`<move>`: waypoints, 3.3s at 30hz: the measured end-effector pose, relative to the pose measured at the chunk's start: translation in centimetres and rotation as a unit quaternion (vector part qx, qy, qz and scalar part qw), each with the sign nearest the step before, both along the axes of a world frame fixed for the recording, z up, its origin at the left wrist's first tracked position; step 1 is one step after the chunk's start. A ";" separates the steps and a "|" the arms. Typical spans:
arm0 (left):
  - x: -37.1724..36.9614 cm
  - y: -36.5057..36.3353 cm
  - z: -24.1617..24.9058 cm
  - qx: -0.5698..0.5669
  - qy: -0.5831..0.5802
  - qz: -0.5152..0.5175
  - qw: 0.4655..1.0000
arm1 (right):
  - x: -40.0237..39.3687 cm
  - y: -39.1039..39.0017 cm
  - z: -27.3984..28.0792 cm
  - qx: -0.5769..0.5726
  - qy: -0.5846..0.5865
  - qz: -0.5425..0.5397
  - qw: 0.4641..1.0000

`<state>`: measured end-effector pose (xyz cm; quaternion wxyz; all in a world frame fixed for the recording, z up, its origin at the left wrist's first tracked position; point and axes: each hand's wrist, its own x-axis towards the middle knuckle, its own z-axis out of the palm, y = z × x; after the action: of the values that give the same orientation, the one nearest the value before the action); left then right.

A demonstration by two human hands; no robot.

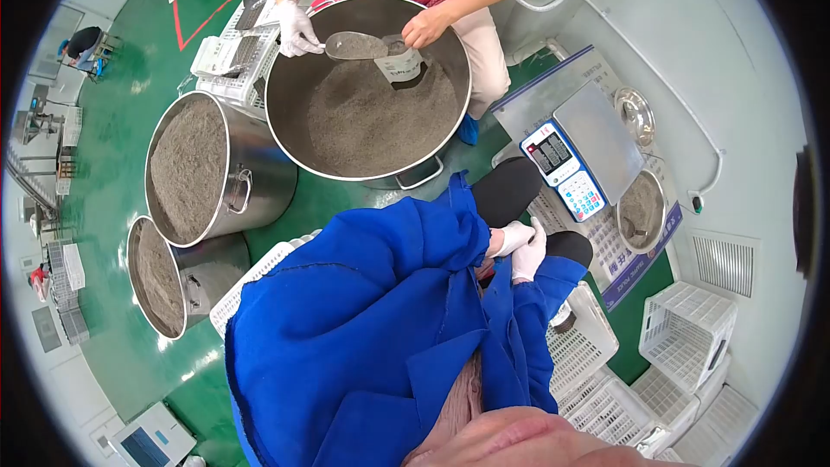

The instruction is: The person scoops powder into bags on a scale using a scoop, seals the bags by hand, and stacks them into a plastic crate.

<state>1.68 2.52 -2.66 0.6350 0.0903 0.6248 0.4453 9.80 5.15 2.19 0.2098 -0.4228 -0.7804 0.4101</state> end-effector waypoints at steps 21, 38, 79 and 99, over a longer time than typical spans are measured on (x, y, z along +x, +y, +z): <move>0.4 0.4 -0.6 -0.081 -0.098 0.048 0.991 | 0.8 0.6 -1.8 -0.027 0.002 -0.001 1.000; -1.1 -2.4 4.8 0.068 0.032 -0.001 0.997 | 0.6 0.4 -1.4 -0.110 0.061 -0.001 0.992; -1.5 -0.3 3.6 0.019 -0.197 0.047 0.979 | 2.9 7.2 5.0 0.106 0.031 -0.103 0.988; -1.1 0.8 5.4 -0.037 -0.193 0.017 0.980 | 7.5 32.2 6.1 0.230 -0.311 -0.097 0.917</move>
<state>0.58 3.32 2.76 0.7389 -0.0319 0.5077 0.4418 17.33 37.39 8.32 0.0864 -0.5426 -0.8343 0.0444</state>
